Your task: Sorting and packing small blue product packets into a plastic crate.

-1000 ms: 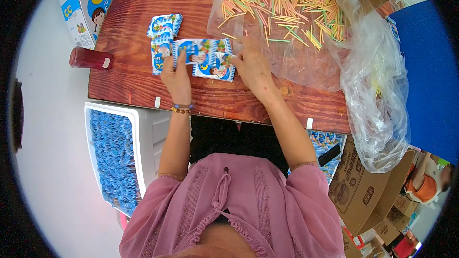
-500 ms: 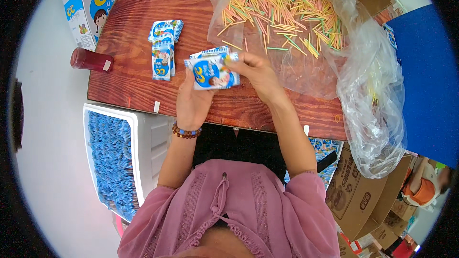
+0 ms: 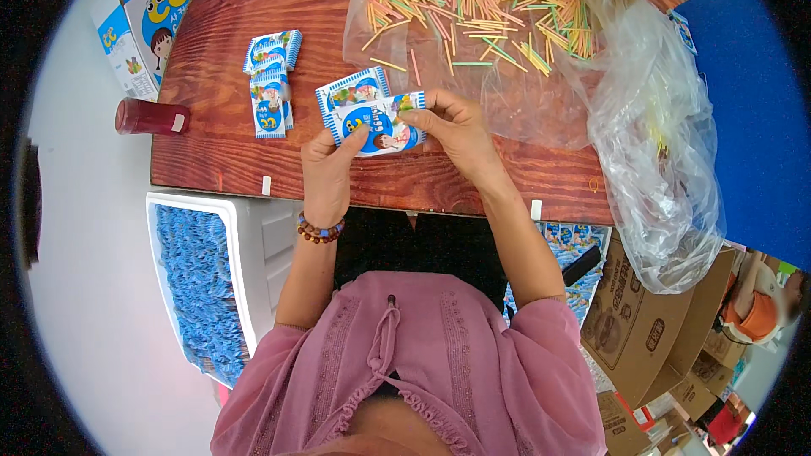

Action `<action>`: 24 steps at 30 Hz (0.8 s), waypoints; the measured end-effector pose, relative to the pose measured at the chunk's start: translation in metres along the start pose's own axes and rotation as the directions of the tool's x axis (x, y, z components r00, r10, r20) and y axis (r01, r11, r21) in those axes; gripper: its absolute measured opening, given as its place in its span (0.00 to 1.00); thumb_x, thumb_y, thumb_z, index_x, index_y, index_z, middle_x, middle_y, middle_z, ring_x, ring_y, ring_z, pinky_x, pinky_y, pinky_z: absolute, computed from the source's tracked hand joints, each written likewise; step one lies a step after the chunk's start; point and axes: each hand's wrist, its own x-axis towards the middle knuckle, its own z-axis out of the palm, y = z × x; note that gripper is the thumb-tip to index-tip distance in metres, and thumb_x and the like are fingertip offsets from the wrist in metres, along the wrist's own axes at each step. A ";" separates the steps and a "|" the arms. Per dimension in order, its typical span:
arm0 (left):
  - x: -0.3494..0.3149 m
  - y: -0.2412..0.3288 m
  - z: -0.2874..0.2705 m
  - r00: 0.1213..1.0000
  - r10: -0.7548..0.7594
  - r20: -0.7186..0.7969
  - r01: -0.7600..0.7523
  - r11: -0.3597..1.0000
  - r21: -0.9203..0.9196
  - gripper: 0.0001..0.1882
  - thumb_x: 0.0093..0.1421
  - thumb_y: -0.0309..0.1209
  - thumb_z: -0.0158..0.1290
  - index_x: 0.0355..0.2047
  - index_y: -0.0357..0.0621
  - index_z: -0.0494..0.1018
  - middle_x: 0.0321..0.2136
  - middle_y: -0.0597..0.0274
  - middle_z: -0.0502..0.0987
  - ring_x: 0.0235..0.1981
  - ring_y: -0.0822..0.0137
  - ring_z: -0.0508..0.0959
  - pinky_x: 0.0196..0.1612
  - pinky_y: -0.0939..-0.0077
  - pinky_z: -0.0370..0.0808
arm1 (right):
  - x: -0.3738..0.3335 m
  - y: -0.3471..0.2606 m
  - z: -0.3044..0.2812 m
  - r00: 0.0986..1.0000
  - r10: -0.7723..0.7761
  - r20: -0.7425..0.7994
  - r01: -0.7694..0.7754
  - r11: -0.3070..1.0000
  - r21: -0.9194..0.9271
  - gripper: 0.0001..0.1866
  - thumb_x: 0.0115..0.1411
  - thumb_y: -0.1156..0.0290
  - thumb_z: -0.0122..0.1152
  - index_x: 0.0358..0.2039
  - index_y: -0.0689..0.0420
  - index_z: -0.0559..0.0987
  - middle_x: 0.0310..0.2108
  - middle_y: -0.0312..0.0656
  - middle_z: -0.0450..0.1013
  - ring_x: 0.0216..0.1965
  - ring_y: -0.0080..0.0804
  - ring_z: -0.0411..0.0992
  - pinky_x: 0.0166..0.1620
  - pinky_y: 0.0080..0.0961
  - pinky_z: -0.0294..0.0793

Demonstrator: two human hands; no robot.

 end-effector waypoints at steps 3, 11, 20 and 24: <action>0.000 -0.004 0.002 0.999 0.030 -0.038 -0.029 0.999 0.042 0.08 0.59 0.22 0.56 0.40 0.36 0.78 0.36 0.65 0.80 0.36 0.79 0.76 0.41 0.81 0.73 | 0.002 -0.007 -0.001 1.000 0.020 0.023 -0.019 0.999 -0.050 0.06 0.59 0.72 0.62 0.35 0.59 0.80 0.28 0.31 0.76 0.28 0.12 0.70 0.28 0.11 0.67; 0.003 -0.004 0.005 0.991 0.054 -0.121 -0.057 0.998 -0.028 0.09 0.59 0.22 0.56 0.40 0.35 0.77 0.35 0.66 0.79 0.34 0.81 0.75 0.39 0.84 0.73 | 0.001 -0.017 0.004 0.997 -0.036 0.071 0.044 0.993 -0.114 0.06 0.57 0.75 0.62 0.35 0.60 0.81 0.25 0.28 0.74 0.24 0.09 0.65 0.24 0.10 0.60; 0.004 -0.012 0.008 0.980 0.010 -0.197 -0.051 0.978 -0.202 0.08 0.60 0.23 0.55 0.39 0.33 0.77 0.34 0.65 0.79 0.33 0.80 0.75 0.38 0.84 0.73 | -0.002 -0.013 0.008 0.996 -0.089 -0.003 0.085 0.964 -0.253 0.06 0.58 0.76 0.62 0.35 0.62 0.81 0.27 0.31 0.76 0.28 0.12 0.69 0.30 0.13 0.67; 0.004 -0.010 0.010 0.985 -0.024 -0.172 -0.021 0.967 -0.255 0.09 0.61 0.24 0.54 0.40 0.32 0.77 0.35 0.63 0.79 0.34 0.79 0.76 0.39 0.82 0.74 | -0.002 -0.014 0.006 0.998 -0.063 0.023 0.066 0.976 -0.207 0.05 0.59 0.75 0.61 0.34 0.62 0.81 0.26 0.31 0.75 0.29 0.12 0.68 0.32 0.13 0.67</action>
